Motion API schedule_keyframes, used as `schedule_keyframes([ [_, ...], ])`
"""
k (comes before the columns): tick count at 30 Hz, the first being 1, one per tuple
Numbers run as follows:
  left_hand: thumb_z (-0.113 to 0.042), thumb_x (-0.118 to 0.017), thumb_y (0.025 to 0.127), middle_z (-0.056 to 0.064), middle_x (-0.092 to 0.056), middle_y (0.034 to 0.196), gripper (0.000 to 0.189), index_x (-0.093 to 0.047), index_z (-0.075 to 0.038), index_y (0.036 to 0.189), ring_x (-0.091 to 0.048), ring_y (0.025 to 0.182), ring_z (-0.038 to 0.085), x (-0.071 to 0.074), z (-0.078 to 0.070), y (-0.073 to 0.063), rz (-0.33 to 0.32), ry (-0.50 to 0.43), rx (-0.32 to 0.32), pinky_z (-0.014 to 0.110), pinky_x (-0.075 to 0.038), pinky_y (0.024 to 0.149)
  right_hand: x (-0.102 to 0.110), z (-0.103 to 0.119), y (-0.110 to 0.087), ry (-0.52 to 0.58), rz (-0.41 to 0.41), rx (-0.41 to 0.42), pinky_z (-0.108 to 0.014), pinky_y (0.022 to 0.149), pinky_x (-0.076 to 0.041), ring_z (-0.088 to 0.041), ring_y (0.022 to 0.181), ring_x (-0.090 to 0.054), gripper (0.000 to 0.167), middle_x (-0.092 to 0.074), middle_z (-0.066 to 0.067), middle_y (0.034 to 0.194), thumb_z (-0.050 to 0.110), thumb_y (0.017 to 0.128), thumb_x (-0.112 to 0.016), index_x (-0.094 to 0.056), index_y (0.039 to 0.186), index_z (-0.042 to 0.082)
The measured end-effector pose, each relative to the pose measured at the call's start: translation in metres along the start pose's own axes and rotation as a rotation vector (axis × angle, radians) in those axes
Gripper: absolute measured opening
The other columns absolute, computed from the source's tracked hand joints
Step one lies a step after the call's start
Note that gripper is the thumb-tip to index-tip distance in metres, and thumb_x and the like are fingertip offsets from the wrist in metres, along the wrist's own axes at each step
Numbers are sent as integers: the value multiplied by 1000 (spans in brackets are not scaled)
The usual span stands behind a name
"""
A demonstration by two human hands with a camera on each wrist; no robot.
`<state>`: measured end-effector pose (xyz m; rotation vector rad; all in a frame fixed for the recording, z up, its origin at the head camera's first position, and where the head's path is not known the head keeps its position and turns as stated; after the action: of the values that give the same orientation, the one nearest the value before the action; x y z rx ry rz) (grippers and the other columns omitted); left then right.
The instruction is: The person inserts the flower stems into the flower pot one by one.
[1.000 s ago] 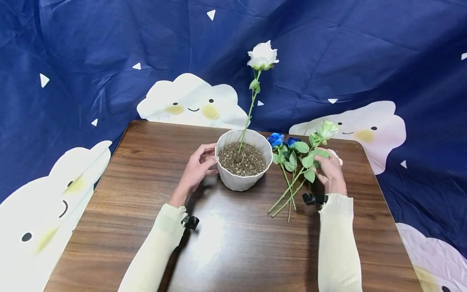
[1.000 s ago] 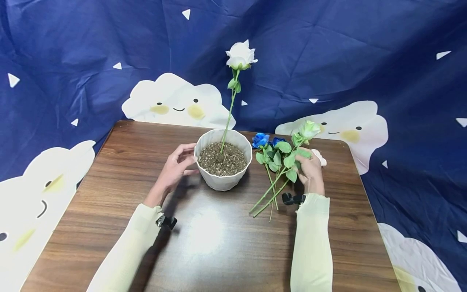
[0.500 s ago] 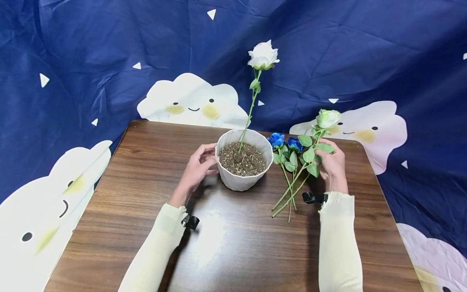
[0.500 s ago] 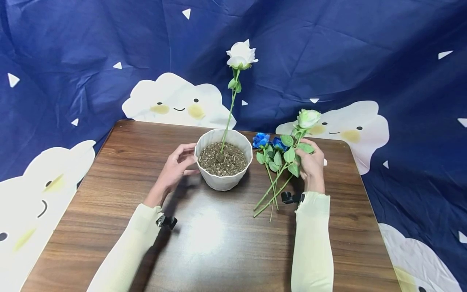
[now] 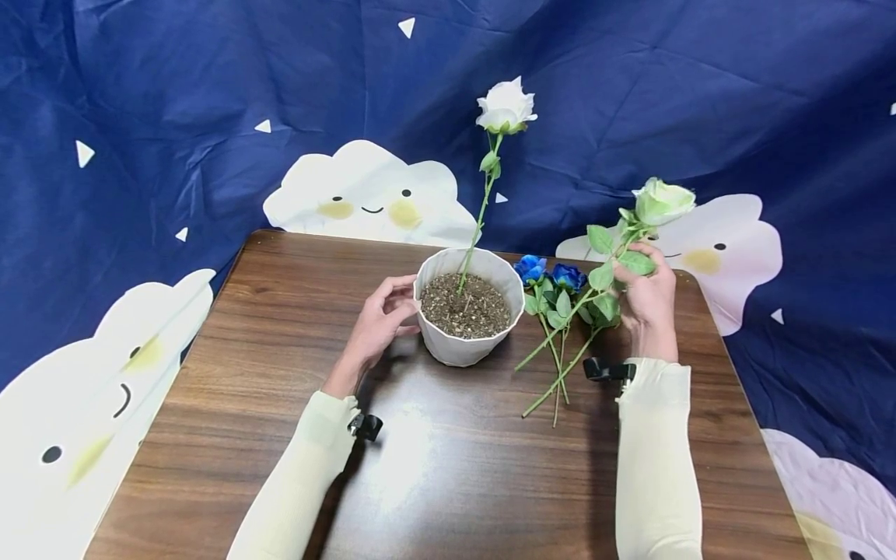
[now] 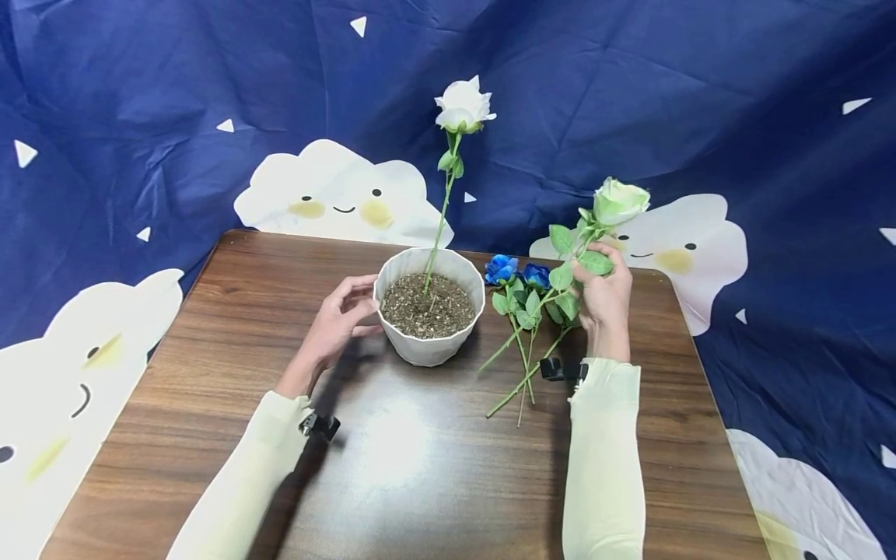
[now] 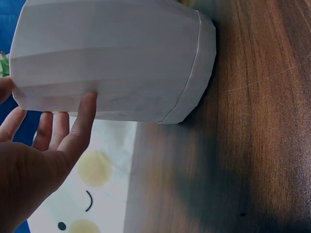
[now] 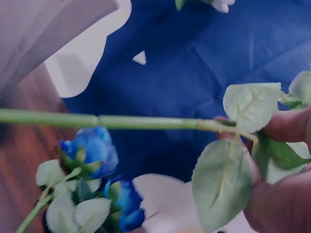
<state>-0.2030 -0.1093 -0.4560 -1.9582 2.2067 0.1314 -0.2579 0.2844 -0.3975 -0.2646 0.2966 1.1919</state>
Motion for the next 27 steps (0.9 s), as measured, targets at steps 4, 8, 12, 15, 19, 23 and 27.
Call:
schedule_keyframes([
  [4, -1, -60, 95, 27, -51, 134, 49, -51, -3, 143, -56, 112, 35, 0, -1, 0, 2, 1, -2, 60, -57, 90, -12, 18, -3, -4, 18, 27, -19, 37, -46, -14, 69, -61, 33, -54, -11, 104, -21, 86, -64, -56, 102, 7],
  [8, -1, -60, 95, 27, -50, 135, 50, -51, -4, 144, -56, 113, 35, 0, -2, 0, 2, 3, -4, 57, -59, 89, -23, 35, -5, 23, 33, 74, -20, 34, -45, -14, 66, -61, 34, -55, -10, 100, -22, 83, -65, -56, 101, 6],
  [12, -1, -59, 94, 26, -51, 134, 50, -51, -4, 144, -56, 112, 34, -1, -2, 0, 3, 4, -2, 59, -58, 90, -32, 49, -5, 48, 25, 128, -20, 34, -44, -14, 63, -59, 35, -57, -9, 92, -25, 81, -64, -58, 99, 5],
  [15, -1, -59, 95, 26, -51, 134, 50, -51, -4, 143, -56, 112, 34, -1, -2, 0, 1, 9, -5, 62, -57, 90, -40, 58, -5, 65, 26, 153, -20, 35, -45, -14, 64, -58, 36, -57, -8, 88, -26, 81, -61, -58, 99, 5],
  [19, -1, -59, 95, 26, -51, 134, 49, -51, -4, 143, -56, 112, 33, -1, -2, 0, -2, 14, -3, 63, -56, 90, -48, 69, -4, 83, 17, 164, -21, 35, -45, -15, 61, -58, 37, -59, -9, 82, -27, 80, -57, -59, 100, 4],
  [23, -1, -60, 96, 26, -51, 135, 49, -51, -5, 143, -56, 112, 33, -1, -1, 0, 0, 4, 6, 64, -55, 91, -52, 79, -4, 132, 3, 165, -23, 33, -44, -17, 60, -59, 37, -60, -10, 81, -28, 80, -57, -59, 100, 3],
  [27, 0, -60, 96, 27, -51, 134, 48, -52, -4, 143, -56, 111, 32, -2, -1, 0, -2, 0, 4, 65, -54, 92, -52, 84, -4, 180, -10, 164, -24, 33, -46, -18, 59, -59, 38, -60, -11, 81, -28, 78, -60, -58, 99, 3],
])
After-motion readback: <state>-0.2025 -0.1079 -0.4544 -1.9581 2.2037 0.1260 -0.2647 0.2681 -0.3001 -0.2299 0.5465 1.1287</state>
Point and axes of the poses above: each hand's wrist, its own y-axis towards the middle knuckle, its own x-axis out of the back of the hand, z = x × y, the point moved 4 cm from there along y, towards the middle knuckle
